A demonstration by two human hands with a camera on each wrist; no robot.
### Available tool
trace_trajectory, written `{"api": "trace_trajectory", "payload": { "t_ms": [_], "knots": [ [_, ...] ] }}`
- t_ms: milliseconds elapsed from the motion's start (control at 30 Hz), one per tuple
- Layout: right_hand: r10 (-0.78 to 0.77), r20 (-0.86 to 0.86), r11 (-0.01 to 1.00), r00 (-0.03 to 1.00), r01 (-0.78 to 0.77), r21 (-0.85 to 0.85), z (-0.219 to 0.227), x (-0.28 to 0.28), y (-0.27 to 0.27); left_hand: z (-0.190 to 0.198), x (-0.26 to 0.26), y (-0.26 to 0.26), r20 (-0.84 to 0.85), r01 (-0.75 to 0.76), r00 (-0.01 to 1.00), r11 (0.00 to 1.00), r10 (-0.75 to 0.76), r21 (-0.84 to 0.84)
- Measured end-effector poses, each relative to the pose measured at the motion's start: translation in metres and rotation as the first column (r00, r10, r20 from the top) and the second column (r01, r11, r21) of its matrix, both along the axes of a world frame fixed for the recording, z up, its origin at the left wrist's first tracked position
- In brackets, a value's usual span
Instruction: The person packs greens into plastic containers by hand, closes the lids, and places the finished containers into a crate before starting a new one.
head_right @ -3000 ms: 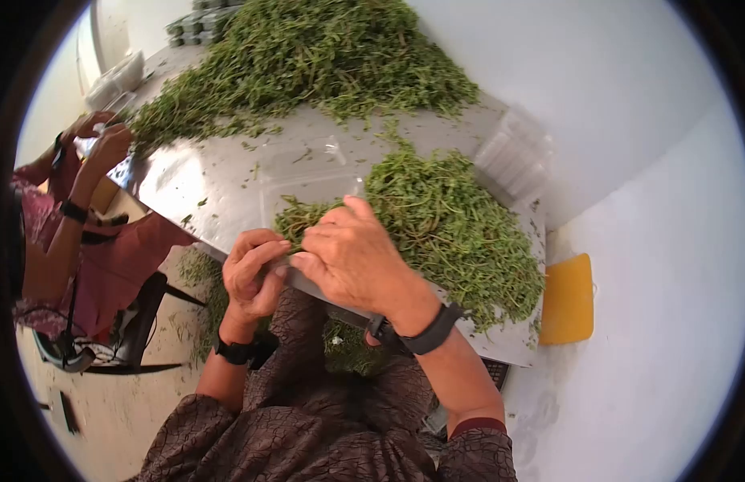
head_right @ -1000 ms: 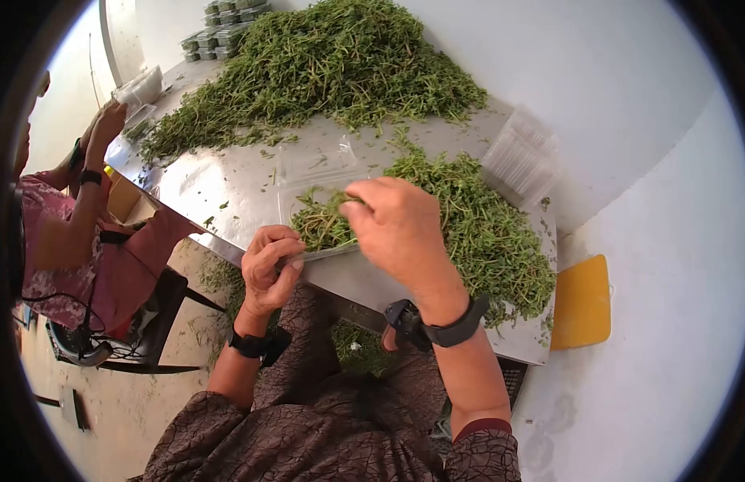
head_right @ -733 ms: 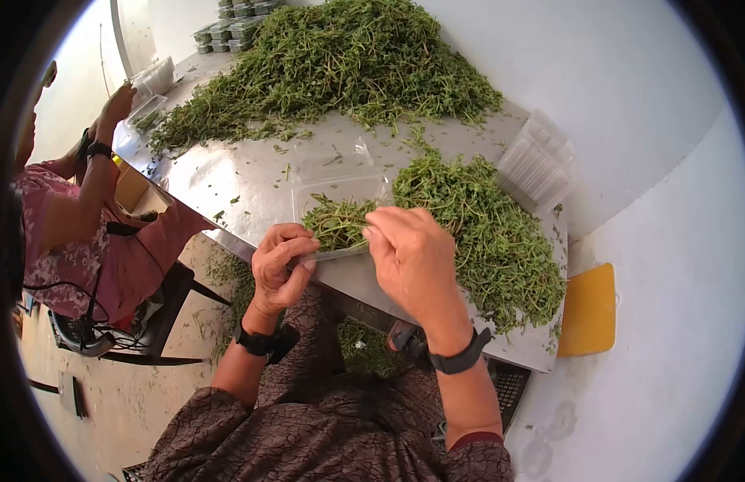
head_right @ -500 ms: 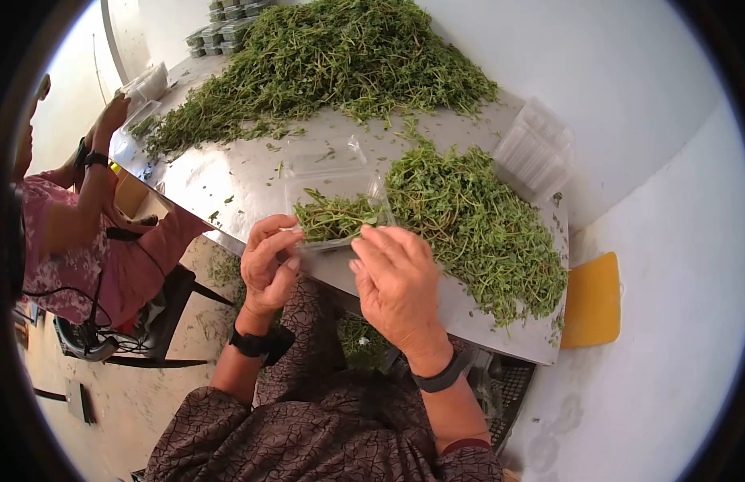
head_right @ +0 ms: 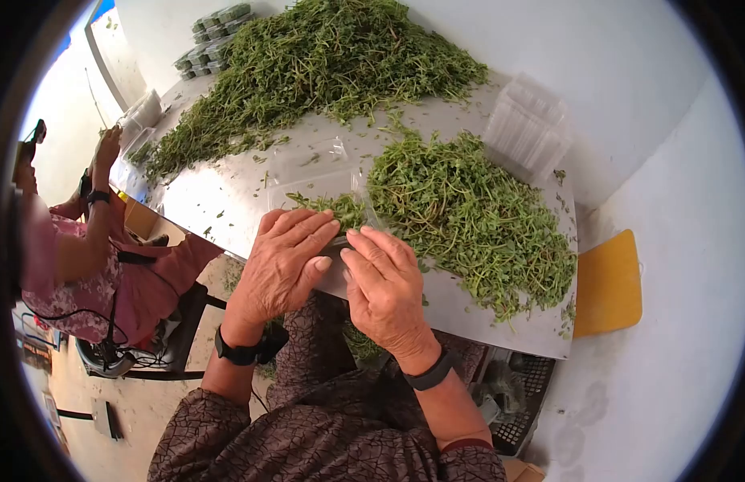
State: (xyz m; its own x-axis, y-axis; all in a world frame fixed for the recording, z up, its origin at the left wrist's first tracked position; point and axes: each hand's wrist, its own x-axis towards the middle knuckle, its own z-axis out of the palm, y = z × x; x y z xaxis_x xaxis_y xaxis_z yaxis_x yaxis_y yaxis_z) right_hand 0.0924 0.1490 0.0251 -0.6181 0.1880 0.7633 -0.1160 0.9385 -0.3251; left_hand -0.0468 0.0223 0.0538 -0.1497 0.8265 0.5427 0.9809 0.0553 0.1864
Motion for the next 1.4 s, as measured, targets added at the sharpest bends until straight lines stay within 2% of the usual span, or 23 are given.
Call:
{"api": "trace_trajectory", "payload": {
  "t_ms": [133, 367, 433, 500, 600, 733, 800, 833, 900, 933, 967, 1033, 1133, 1400],
  "knots": [
    [-0.018, 0.051, 1.000, 0.999, 0.018, -0.013, 0.001, 0.002, -0.003, 0.003, 0.003, 0.004, 0.010, -0.038, 0.999, 0.999, 0.038, -0.028],
    [-0.024, 0.025, 1.000, 0.999, 0.024, 0.011, -0.002, 0.005, -0.004, 0.011, 0.005, 0.014, 0.063, -0.090, 0.993, 0.990, 0.098, -0.113],
    [0.003, -0.019, 0.999, 1.000, -0.002, 0.046, -0.002, 0.007, -0.005, 0.010, 0.005, 0.015, 0.038, -0.099, 0.994, 0.994, 0.100, -0.037],
    [0.013, -0.046, 0.999, 0.999, -0.012, 0.034, -0.002, 0.007, -0.007, 0.010, 0.005, 0.013, 0.047, -0.092, 0.995, 0.995, 0.093, -0.035],
    [0.070, -0.050, 0.998, 0.996, -0.069, 0.016, -0.003, 0.008, -0.007, 0.010, 0.009, 0.006, 0.000, -0.182, 0.983, 0.983, 0.182, -0.023],
    [0.094, -0.120, 0.991, 0.988, -0.104, -0.083, -0.008, 0.014, -0.006, 0.010, 0.016, -0.002, -0.057, -0.193, 0.979, 0.980, 0.196, 0.049],
    [0.106, -0.118, 0.987, 0.987, -0.119, -0.111, -0.007, 0.027, -0.008, 0.011, 0.025, -0.006, -0.097, -0.134, 0.984, 0.980, 0.149, 0.146],
    [0.109, -0.119, 0.984, 0.987, -0.124, -0.130, -0.005, 0.035, -0.008, 0.011, 0.032, -0.008, -0.093, -0.140, 0.984, 0.981, 0.153, 0.137],
    [0.114, -0.121, 0.979, 0.986, -0.132, -0.154, -0.005, 0.046, -0.004, 0.010, 0.046, -0.006, -0.029, -0.040, 0.999, 0.990, 0.044, 0.132],
    [0.066, -0.123, 0.985, 0.990, -0.085, -0.150, -0.007, 0.051, 0.000, 0.008, 0.051, -0.002, -0.041, 0.017, 0.999, 0.991, -0.011, 0.136],
    [0.018, -0.126, 0.989, 0.992, -0.037, -0.147, -0.008, 0.056, 0.004, 0.006, 0.055, 0.001, -0.040, 0.013, 0.999, 0.991, -0.007, 0.131],
    [-0.019, -0.113, 0.985, 0.993, -0.001, -0.170, -0.010, 0.064, 0.011, 0.000, 0.063, 0.008, 0.046, 0.067, 0.997, 0.996, -0.070, 0.063],
    [-0.084, -0.110, 0.970, 0.990, 0.056, -0.237, -0.013, 0.074, 0.018, -0.007, 0.067, 0.023, 0.065, 0.025, 0.997, 0.999, -0.028, 0.036],
    [-0.042, -0.178, 0.945, 0.983, -0.019, -0.328, -0.017, 0.077, 0.023, -0.013, 0.071, 0.060, 0.103, -0.145, 0.984, 0.989, 0.146, -0.016]
  ]
}}
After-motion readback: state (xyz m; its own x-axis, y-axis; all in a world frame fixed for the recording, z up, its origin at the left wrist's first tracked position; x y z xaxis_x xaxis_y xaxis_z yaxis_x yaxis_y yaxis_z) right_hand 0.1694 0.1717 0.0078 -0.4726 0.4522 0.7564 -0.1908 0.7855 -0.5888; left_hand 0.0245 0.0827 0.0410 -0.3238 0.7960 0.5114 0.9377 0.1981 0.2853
